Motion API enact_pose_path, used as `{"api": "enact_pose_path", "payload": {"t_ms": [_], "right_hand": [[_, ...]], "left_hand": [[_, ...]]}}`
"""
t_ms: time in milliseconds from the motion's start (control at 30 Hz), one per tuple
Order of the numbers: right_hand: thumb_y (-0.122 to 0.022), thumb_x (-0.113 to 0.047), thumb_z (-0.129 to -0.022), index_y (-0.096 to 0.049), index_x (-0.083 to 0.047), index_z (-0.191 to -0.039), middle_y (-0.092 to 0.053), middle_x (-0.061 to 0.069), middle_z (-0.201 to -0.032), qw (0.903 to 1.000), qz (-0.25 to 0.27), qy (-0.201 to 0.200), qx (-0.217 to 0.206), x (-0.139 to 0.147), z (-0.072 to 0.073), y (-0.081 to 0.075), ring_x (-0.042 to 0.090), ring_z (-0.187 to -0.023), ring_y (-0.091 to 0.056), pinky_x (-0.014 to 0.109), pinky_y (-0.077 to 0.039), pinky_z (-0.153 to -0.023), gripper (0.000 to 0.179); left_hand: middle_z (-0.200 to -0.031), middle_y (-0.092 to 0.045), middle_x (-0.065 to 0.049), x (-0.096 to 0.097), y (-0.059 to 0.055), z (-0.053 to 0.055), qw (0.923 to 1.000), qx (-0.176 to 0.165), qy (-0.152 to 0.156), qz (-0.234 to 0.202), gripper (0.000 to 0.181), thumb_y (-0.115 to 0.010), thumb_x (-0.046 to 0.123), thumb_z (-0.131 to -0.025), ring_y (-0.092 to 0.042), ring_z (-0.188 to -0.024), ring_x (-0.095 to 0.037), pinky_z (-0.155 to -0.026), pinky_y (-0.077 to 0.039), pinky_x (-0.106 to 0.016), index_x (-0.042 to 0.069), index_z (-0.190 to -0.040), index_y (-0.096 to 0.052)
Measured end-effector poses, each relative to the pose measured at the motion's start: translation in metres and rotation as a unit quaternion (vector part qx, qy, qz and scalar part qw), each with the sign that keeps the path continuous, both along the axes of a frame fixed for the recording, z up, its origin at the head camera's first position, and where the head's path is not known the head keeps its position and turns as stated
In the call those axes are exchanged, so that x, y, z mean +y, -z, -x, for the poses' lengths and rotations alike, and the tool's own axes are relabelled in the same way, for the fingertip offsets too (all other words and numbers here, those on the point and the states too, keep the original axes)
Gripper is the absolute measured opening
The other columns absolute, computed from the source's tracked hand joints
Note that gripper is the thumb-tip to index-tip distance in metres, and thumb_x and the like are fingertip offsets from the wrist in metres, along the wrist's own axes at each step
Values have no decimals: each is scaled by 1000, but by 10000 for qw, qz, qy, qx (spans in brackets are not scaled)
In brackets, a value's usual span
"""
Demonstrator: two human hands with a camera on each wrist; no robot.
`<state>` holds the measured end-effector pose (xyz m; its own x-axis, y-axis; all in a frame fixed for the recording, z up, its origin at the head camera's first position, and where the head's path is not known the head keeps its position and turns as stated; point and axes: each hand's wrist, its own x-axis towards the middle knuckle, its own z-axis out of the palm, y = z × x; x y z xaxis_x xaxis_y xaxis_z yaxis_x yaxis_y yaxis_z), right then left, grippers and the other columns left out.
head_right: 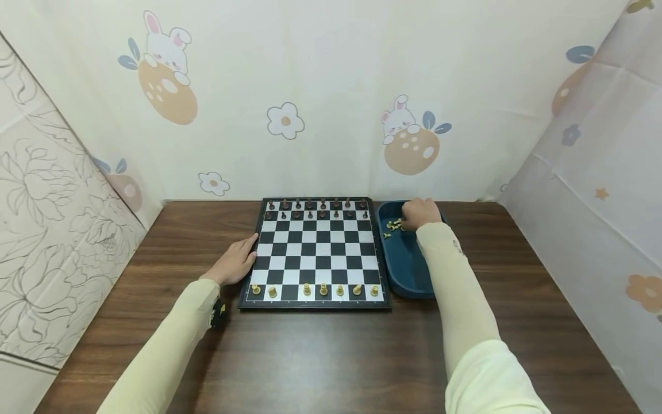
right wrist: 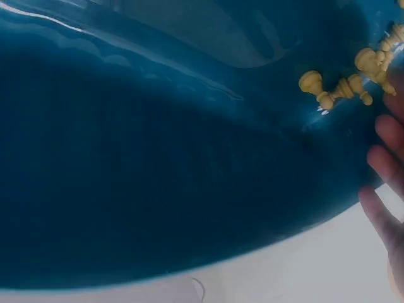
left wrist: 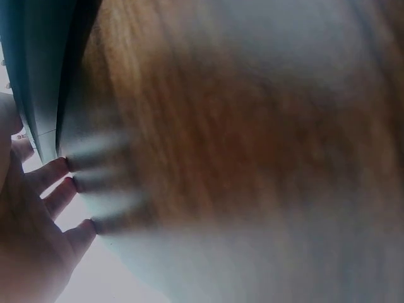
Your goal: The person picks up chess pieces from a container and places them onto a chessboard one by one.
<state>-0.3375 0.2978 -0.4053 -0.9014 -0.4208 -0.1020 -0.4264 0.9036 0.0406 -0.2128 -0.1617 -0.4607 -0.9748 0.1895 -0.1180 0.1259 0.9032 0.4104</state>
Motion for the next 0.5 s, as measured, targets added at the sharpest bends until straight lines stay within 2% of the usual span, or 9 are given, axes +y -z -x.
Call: {"api": "enact_pose_path", "payload": {"t_ms": [133, 300, 500], "right_hand": [[-66, -11, -81, -62, -10, -60, -49, 1, -52, 10000, 16, 94, 20, 1, 0, 4, 21, -54, -45, 42, -40, -61, 22], [-68, -11, -81, -66, -8, -66, -52, 0, -54, 9999, 10, 124, 7, 0, 0, 7, 21, -54, -47, 42, -44, -60, 16], [-68, -11, -82, -64, -9, -64, -51, 1, -55, 9999, -70, 116, -9, -3, -1, 5, 21, -55, -46, 43, -43, -61, 18]], "left_hand": [[-151, -29, -20, 1, 1, 0, 10000, -19, -7, 45, 58, -37, 26, -102, -26, -138, -37, -112, -21, -48, 5, -153, -18], [-151, -30, -20, 0, 2, 0, 10000, -17, -28, 46, 58, -37, 26, -102, -26, -138, -37, -112, -21, -49, 6, -153, -18], [-151, -30, -20, 0, 2, 1, 10000, 40, -34, 52, 57, -37, 26, -102, -27, -138, -37, -112, -21, -49, 5, -152, -18]]}}
